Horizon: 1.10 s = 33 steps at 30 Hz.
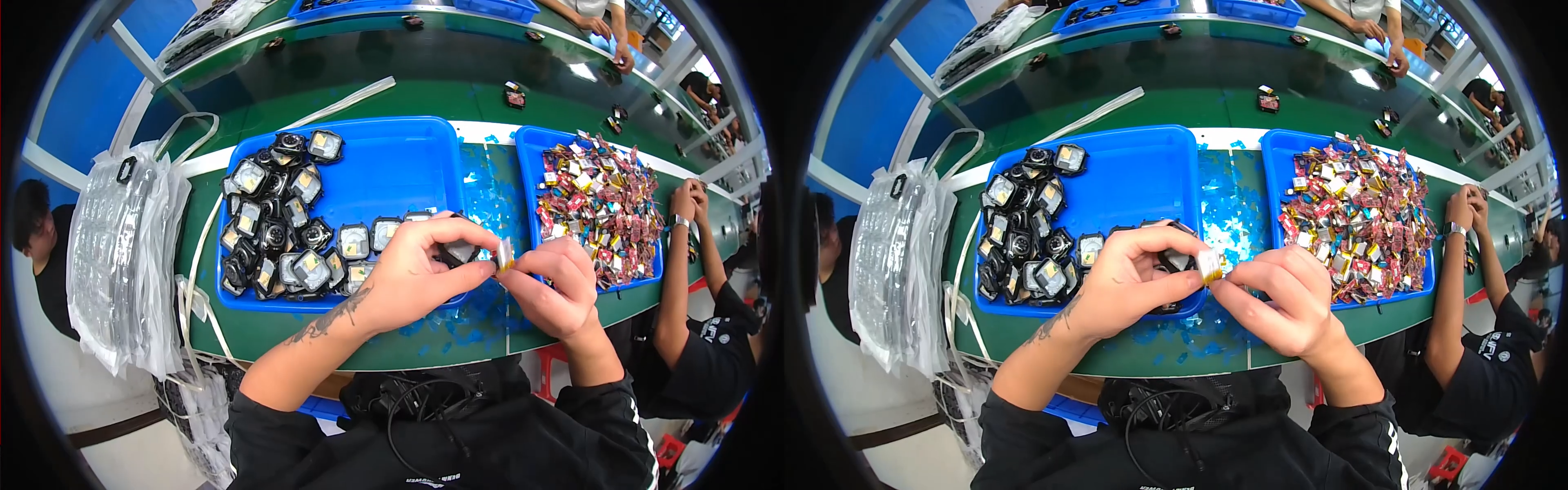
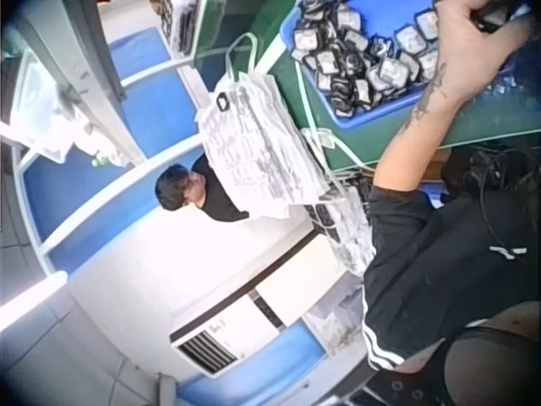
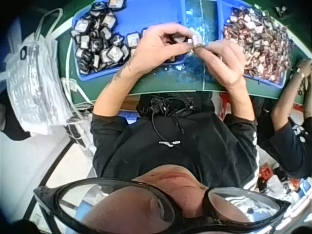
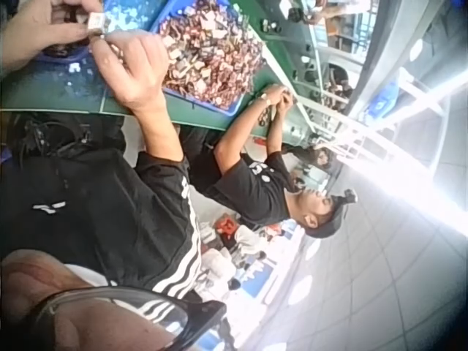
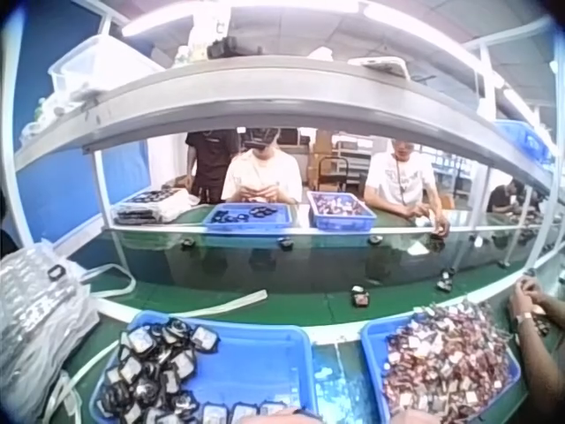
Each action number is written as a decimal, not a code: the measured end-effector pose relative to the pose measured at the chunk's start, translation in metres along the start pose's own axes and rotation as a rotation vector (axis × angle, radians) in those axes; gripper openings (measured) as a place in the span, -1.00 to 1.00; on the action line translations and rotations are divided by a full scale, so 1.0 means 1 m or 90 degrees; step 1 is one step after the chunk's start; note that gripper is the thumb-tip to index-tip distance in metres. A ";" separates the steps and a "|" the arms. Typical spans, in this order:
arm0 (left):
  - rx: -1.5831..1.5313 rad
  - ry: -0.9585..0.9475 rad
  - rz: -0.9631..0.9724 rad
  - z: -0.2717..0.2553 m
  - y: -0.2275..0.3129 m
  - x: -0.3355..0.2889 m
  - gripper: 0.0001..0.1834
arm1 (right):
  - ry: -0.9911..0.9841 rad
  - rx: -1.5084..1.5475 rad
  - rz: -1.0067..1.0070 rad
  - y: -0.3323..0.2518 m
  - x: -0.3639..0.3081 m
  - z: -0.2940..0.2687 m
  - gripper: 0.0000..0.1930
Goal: The recorder is assembling and inspecting small electronic components, specifically smartwatch housings and batteries, at a factory assembly line.
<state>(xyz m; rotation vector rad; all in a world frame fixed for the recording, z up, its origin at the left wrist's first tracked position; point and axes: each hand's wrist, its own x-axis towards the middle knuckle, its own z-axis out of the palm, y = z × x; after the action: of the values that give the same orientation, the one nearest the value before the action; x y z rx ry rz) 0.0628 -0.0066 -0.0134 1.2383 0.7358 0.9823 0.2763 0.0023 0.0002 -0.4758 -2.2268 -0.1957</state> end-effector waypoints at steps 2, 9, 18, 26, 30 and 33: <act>-0.049 -0.006 -0.065 0.003 0.006 -0.001 -0.83 | 0.002 0.030 0.025 0.000 -0.006 0.002 -0.72; -0.088 -0.014 -0.181 -0.001 0.006 -0.001 -0.82 | -0.008 0.229 0.194 -0.009 0.001 0.002 -0.68; 0.126 0.034 0.048 0.003 0.000 0.000 -0.81 | -0.028 0.233 0.357 -0.019 0.010 0.001 -0.70; 0.042 0.052 -0.010 0.006 0.002 -0.001 -0.82 | 0.016 0.290 0.366 -0.013 0.005 -0.001 -0.72; -0.019 0.093 -0.103 0.004 0.004 0.000 -0.84 | 0.060 0.389 0.428 -0.017 0.000 -0.002 -0.80; 0.156 0.097 -0.038 0.001 -0.008 0.001 -0.88 | 0.097 0.480 0.492 -0.020 -0.002 0.000 -0.82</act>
<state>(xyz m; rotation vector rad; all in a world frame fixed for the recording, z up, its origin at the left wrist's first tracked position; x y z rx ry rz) 0.0657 -0.0070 -0.0211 1.3536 1.0316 0.9661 0.2695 -0.0163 -0.0015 -0.8009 -1.6476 0.9373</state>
